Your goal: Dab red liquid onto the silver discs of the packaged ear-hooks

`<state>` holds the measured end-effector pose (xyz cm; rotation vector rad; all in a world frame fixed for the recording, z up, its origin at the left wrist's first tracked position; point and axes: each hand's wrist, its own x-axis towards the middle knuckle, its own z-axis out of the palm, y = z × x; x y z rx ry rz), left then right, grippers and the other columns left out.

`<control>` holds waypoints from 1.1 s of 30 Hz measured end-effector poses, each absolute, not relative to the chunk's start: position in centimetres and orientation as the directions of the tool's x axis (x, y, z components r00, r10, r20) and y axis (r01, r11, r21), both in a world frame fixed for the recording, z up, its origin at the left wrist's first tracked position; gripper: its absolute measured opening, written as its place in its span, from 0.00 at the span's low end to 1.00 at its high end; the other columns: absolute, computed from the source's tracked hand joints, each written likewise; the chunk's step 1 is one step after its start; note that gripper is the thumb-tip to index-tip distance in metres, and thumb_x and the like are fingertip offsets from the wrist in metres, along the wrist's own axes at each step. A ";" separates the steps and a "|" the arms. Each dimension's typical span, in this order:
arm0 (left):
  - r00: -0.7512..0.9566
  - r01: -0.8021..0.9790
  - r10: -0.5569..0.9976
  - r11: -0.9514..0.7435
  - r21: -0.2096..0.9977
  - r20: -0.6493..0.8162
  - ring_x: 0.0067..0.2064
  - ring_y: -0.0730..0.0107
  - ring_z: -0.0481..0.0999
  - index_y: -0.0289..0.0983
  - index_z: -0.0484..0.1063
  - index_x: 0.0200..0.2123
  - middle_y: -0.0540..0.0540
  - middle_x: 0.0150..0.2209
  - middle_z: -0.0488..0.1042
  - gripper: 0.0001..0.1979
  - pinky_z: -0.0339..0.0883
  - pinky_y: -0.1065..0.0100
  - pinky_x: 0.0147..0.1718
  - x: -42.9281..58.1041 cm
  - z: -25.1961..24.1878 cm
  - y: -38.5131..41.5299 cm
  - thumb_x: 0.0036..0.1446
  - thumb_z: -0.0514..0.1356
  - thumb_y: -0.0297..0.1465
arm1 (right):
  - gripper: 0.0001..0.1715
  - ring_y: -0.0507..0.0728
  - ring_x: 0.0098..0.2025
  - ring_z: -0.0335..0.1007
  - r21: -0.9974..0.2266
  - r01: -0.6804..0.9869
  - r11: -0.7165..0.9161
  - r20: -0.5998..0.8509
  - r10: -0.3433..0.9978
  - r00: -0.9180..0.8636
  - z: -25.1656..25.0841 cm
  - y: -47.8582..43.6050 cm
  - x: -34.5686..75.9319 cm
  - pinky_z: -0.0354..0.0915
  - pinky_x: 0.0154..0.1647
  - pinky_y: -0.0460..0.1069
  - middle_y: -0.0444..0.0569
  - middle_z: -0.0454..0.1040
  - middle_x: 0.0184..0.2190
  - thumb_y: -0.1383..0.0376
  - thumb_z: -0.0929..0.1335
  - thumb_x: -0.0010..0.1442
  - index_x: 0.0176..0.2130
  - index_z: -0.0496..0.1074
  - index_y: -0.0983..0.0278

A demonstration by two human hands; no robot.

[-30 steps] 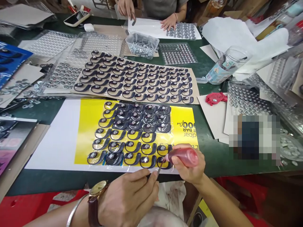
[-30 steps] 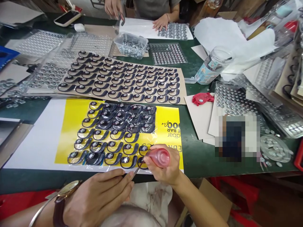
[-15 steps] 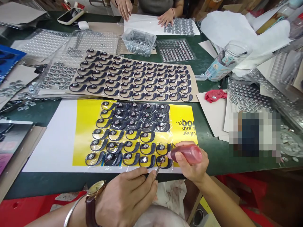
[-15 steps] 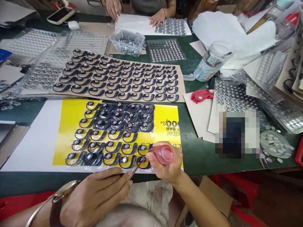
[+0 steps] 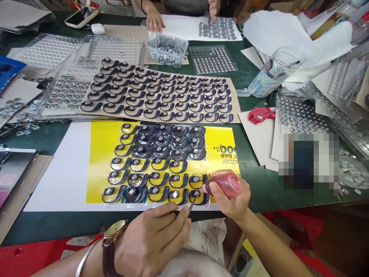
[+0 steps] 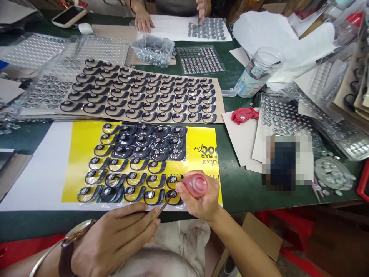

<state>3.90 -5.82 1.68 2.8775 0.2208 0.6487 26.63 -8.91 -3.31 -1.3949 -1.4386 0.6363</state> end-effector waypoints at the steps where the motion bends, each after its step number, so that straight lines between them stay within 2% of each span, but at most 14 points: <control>1: 0.894 0.108 0.189 -0.971 0.214 0.406 0.41 0.63 0.79 0.26 0.73 0.40 0.35 0.42 0.78 0.10 0.74 0.63 0.45 3.9 1.7 -5.8 0.62 0.53 0.25 | 0.07 0.61 0.28 0.77 -0.883 0.428 0.195 0.285 0.945 0.157 -3.3 -8.9 26.6 0.73 0.26 0.54 0.50 0.78 0.26 0.68 0.70 0.53 0.36 0.72 0.63; 9: 0.885 0.119 0.225 -0.956 0.267 0.408 0.41 0.65 0.79 0.27 0.73 0.41 0.36 0.42 0.78 0.12 0.72 0.62 0.47 3.9 1.8 -5.4 0.64 0.50 0.25 | 0.06 0.58 0.24 0.75 -0.882 0.436 0.180 0.292 0.934 0.206 -3.5 -9.3 27.2 0.72 0.24 0.53 0.49 0.76 0.26 0.68 0.70 0.53 0.35 0.72 0.62; 14: 0.882 0.122 0.238 -0.949 0.291 0.407 0.41 0.64 0.79 0.27 0.73 0.41 0.36 0.42 0.78 0.11 0.74 0.62 0.45 3.8 1.6 -5.4 0.63 0.52 0.25 | 0.06 0.58 0.23 0.75 -0.877 0.430 0.214 0.327 0.922 0.208 -3.3 -9.2 27.0 0.71 0.23 0.53 0.49 0.77 0.26 0.69 0.70 0.53 0.35 0.72 0.62; 18: 0.873 0.138 0.266 -0.938 0.317 0.408 0.41 0.65 0.79 0.27 0.73 0.41 0.37 0.42 0.78 0.10 0.73 0.62 0.47 3.7 1.6 -5.6 0.62 0.53 0.25 | 0.06 0.58 0.22 0.75 -0.880 0.422 0.219 0.322 0.928 0.189 -3.2 -9.1 26.9 0.71 0.23 0.53 0.47 0.77 0.24 0.70 0.70 0.53 0.35 0.72 0.62; 24: 0.841 0.149 0.371 -0.857 0.493 0.393 0.37 0.68 0.80 0.28 0.71 0.44 0.39 0.41 0.78 0.11 0.73 0.62 0.46 3.7 1.8 -4.9 0.60 0.52 0.23 | 0.06 0.56 0.23 0.74 -0.858 0.451 0.246 0.349 0.923 0.160 -2.9 -8.9 26.9 0.71 0.24 0.52 0.47 0.76 0.25 0.69 0.69 0.54 0.35 0.71 0.62; 30: 0.773 0.171 0.533 -0.698 0.695 0.345 0.38 0.71 0.80 0.32 0.71 0.43 0.42 0.40 0.79 0.10 0.70 0.62 0.47 3.6 1.4 -4.1 0.59 0.53 0.21 | 0.06 0.55 0.27 0.75 -0.805 0.501 0.319 0.410 0.909 0.079 -3.3 -8.8 26.7 0.71 0.26 0.50 0.48 0.77 0.29 0.67 0.70 0.54 0.35 0.71 0.62; 33: 0.757 0.196 0.581 -0.639 0.744 0.300 0.37 0.72 0.80 0.33 0.71 0.44 0.42 0.40 0.79 0.11 0.70 0.62 0.47 3.5 1.3 -3.9 0.60 0.54 0.21 | 0.06 0.55 0.26 0.75 -0.860 0.425 0.283 0.360 0.926 0.112 -3.0 -8.9 26.8 0.71 0.25 0.49 0.48 0.77 0.29 0.66 0.70 0.53 0.35 0.71 0.63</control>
